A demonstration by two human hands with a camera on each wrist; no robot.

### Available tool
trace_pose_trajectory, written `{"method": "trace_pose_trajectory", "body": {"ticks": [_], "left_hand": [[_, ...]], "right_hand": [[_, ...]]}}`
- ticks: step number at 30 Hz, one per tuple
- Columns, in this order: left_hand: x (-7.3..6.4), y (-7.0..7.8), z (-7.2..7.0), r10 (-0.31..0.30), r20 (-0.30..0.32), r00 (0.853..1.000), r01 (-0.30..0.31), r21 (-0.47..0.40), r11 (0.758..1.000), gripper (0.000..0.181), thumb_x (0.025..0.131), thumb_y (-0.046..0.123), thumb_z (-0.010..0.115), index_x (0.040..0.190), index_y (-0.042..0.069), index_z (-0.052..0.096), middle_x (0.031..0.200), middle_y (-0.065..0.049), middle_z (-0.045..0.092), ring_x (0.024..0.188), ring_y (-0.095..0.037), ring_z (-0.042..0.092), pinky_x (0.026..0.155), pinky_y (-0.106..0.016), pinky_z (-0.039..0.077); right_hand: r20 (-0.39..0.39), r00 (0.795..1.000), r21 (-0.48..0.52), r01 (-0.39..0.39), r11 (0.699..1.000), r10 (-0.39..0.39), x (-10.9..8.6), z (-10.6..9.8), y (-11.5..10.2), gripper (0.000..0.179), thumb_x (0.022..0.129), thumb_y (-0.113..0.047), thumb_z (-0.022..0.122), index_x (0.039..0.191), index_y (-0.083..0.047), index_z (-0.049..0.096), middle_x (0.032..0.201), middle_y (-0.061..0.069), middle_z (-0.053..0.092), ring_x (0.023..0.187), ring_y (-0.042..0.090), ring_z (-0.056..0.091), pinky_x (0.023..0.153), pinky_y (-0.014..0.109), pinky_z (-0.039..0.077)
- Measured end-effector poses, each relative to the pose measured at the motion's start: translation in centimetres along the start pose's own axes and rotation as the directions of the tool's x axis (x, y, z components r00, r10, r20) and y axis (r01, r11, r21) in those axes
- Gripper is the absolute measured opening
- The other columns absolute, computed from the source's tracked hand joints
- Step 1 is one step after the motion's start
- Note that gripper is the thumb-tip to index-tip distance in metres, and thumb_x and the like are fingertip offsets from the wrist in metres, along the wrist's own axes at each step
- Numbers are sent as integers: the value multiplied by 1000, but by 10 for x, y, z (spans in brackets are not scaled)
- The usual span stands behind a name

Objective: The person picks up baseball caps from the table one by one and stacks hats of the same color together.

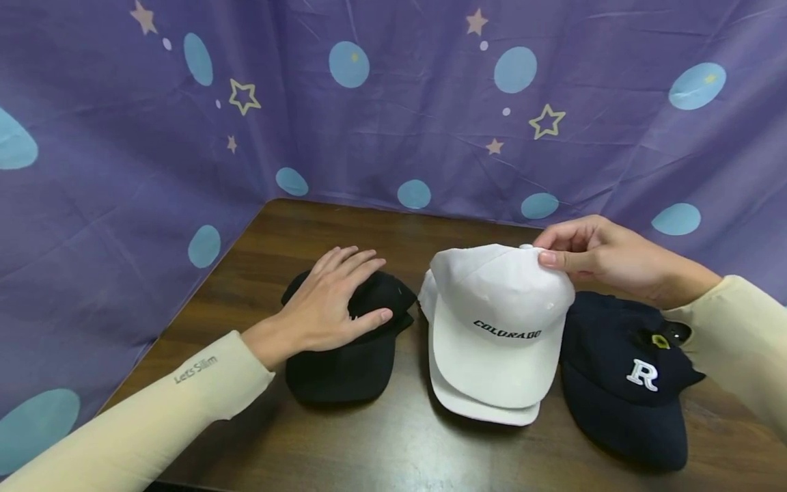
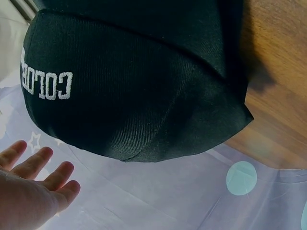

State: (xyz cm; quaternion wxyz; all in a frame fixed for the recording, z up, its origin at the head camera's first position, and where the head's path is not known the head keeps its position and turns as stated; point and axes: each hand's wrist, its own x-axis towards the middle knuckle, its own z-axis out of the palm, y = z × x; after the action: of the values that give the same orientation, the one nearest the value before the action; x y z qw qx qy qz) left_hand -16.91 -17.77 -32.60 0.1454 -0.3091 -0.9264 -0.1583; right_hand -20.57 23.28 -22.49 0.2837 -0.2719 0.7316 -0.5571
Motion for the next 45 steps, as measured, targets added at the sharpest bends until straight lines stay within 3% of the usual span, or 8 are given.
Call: {"method": "trace_pose_trajectory", "body": {"ticks": [7, 12, 16, 22, 25, 35, 41, 45], "left_hand": [[2, 1, 0, 1, 2, 1000, -1, 6, 1000, 79, 94, 64, 58, 153, 13, 48, 158, -11, 44, 148, -36, 32, 125, -54, 13], [2, 3, 0, 2, 6, 1000, -2, 6, 1000, 80, 94, 65, 58, 153, 13, 47, 159, -10, 43, 149, -36, 32, 125, -54, 13], [2, 4, 0, 5, 4, 1000, -5, 4, 1000, 80, 94, 64, 58, 153, 11, 48, 158, -11, 44, 149, -36, 32, 125, -54, 13], [2, 3, 2, 4, 1, 1000, -4, 4, 1000, 80, 93, 64, 59, 152, 11, 48, 158, -11, 44, 148, -36, 32, 124, -54, 14], [2, 3, 3, -5, 13, 1000, 5, 2, 1000, 81, 94, 66, 57, 153, 12, 47, 159, -10, 43, 149, -35, 31, 125, -55, 13], [2, 4, 5, -12, 27, 1000, 11, 1, 1000, 81, 94, 66, 56, 154, 13, 46, 159, -10, 42, 149, -35, 31, 125, -54, 13], [2, 5, 6, -15, 35, 999, 15, 7, 1000, 82, 94, 67, 56, 154, 13, 46, 160, -10, 41, 150, -35, 30, 125, -53, 12], [2, 6, 6, -16, 39, 999, 16, 9, 1000, 82, 94, 68, 56, 155, 13, 45, 160, -10, 41, 150, -35, 30, 125, -53, 11]], "right_hand": [[51, 999, -3, -20, 1000, 20, 3, -1, 1, 22, 106, -4, 53, 121, 7, 65, 109, 13, 71, 100, 22, 69, 86, 44, 60], [-68, 991, -154, -121, 981, 111, 14, -1, 16, 26, 103, -17, 63, 119, 4, 66, 113, 15, 70, 104, 24, 70, 89, 43, 60], [-174, 983, -314, -113, 943, 60, 20, -1, 35, 21, 102, -19, 66, 109, 0, 69, 99, 12, 72, 90, 20, 70, 77, 36, 62], [-235, 962, -724, -77, 685, -140, 23, 7, 61, 13, 102, -26, 66, 98, -14, 66, 74, -4, 61, 68, 14, 55, 59, 29, 47], [-243, 951, -807, -90, 583, -189, 23, 13, 70, 15, 103, -27, 63, 101, -13, 63, 75, -5, 59, 68, 13, 53, 61, 31, 46], [-273, 862, -893, -61, 446, -428, 19, 29, 82, 16, 98, -21, 70, 110, -14, 61, 90, -1, 60, 70, 12, 54, 61, 33, 49], [-93, 785, -956, 101, 275, -613, 20, 37, 83, 28, 92, -1, 69, 116, -14, 69, 110, 7, 62, 79, 16, 57, 64, 35, 50], [-44, 808, -975, 93, 201, -588, 21, 48, 83, 33, 96, -27, 67, 128, -17, 67, 118, 8, 61, 99, 26, 56, 78, 44, 45]]}}
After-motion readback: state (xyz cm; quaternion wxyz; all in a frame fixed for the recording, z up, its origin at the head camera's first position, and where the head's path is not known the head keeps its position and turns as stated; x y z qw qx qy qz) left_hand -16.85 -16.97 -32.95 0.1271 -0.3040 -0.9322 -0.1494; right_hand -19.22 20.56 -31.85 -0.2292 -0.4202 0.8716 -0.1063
